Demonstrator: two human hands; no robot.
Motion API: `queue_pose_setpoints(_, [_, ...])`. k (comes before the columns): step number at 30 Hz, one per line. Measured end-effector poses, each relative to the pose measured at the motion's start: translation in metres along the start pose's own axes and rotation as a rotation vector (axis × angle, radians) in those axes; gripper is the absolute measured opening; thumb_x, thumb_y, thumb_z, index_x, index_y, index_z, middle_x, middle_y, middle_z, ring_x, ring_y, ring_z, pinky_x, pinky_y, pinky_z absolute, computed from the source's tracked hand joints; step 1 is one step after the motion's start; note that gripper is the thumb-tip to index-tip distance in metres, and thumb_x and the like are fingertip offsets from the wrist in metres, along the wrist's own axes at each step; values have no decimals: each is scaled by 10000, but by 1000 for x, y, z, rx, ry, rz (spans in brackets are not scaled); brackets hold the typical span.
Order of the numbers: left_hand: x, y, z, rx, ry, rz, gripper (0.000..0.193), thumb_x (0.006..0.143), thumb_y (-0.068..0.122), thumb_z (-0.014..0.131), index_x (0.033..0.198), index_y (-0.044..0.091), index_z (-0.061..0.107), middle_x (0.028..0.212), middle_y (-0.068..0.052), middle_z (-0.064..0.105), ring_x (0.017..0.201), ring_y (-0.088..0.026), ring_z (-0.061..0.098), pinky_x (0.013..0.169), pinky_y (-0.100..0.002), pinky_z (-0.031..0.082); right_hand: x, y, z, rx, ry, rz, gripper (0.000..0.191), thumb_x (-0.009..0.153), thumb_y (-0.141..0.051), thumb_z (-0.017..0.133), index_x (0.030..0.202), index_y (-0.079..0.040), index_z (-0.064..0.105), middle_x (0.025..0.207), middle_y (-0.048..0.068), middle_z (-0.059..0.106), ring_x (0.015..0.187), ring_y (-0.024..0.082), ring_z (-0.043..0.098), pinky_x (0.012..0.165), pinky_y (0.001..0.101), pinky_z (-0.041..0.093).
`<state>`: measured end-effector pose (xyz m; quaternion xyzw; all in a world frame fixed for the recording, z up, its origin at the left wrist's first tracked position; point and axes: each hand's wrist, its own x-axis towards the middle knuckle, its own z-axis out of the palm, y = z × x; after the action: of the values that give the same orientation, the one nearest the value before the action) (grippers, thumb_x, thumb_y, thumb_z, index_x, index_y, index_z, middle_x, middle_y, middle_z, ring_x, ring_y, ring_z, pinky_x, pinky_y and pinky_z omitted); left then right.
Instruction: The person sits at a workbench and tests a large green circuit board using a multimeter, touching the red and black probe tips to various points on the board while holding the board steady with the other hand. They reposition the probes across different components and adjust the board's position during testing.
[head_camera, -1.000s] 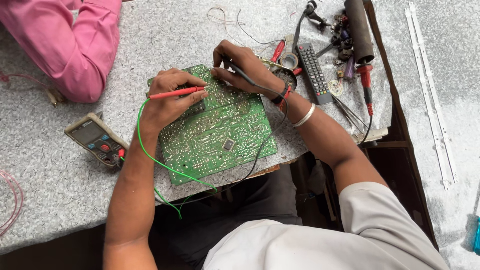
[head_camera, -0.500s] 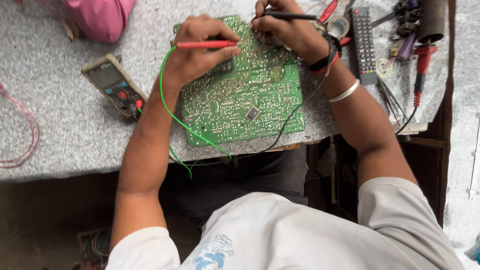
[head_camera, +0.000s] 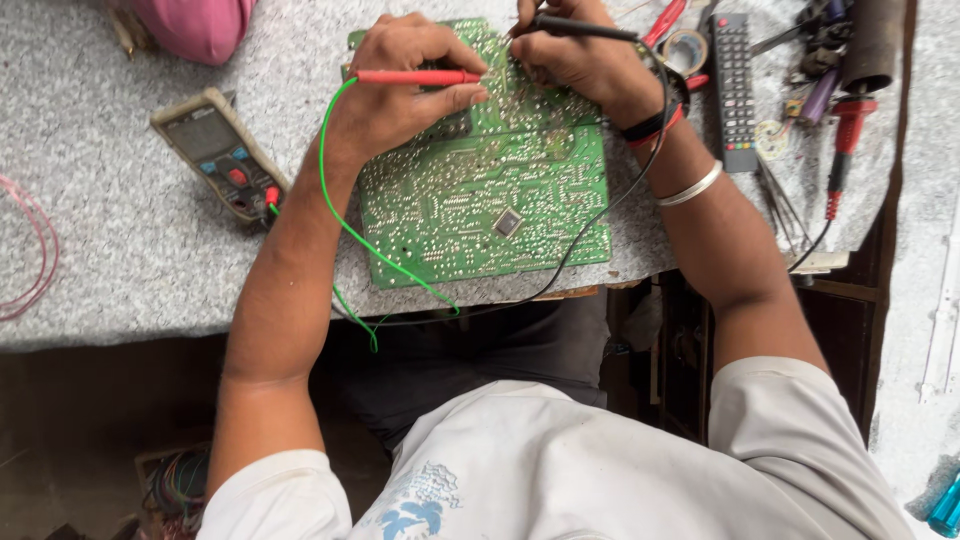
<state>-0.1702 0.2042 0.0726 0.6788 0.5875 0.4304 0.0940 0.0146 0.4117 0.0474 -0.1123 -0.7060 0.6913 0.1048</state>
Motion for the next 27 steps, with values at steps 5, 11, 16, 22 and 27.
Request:
queue_pose_setpoints(5, [4, 7, -2, -5, -12, -35, 207, 915, 277, 893, 1025, 138, 786, 945, 8, 759, 911, -202, 668, 929, -378, 466, 4, 1, -2, 45, -19, -3, 192, 986, -66, 724, 1077, -57, 555, 842, -8, 621, 695, 59, 584, 577, 230, 460])
queue_pose_setpoints(11, [9, 13, -3, 3, -32, -70, 198, 880, 264, 882, 1008, 140, 797, 899, 4, 752, 867, -197, 657, 923, -366, 475, 5, -2, -2, 41, -20, -23, 184, 973, -77, 720, 1071, -55, 565, 831, -7, 643, 687, 51, 596, 580, 214, 473])
queue_pose_setpoints(16, [11, 16, -3, 11, -22, -69, 201, 859, 275, 880, 987, 145, 795, 891, 1, 755, 863, -191, 668, 904, -361, 480, 3, -10, -1, 64, -23, -15, 176, 974, -92, 718, 1060, -59, 567, 824, -6, 649, 693, 43, 595, 587, 207, 478])
queue_pose_setpoints(22, [13, 15, -4, 21, -20, -83, 197, 859, 282, 873, 977, 147, 794, 881, 6, 757, 872, -185, 682, 906, -369, 481, 4, -14, -1, 48, -6, 26, 181, 968, -125, 710, 1053, -69, 561, 924, 17, 715, 720, 44, 633, 604, 203, 510])
queue_pose_setpoints(27, [11, 12, -4, 22, -26, -106, 208, 861, 292, 867, 987, 143, 795, 881, 2, 754, 867, -193, 679, 902, -380, 479, 3, -17, -6, -24, 102, 10, 140, 1041, -174, 680, 1062, -82, 577, 1015, 49, 739, 799, 57, 683, 672, 212, 544])
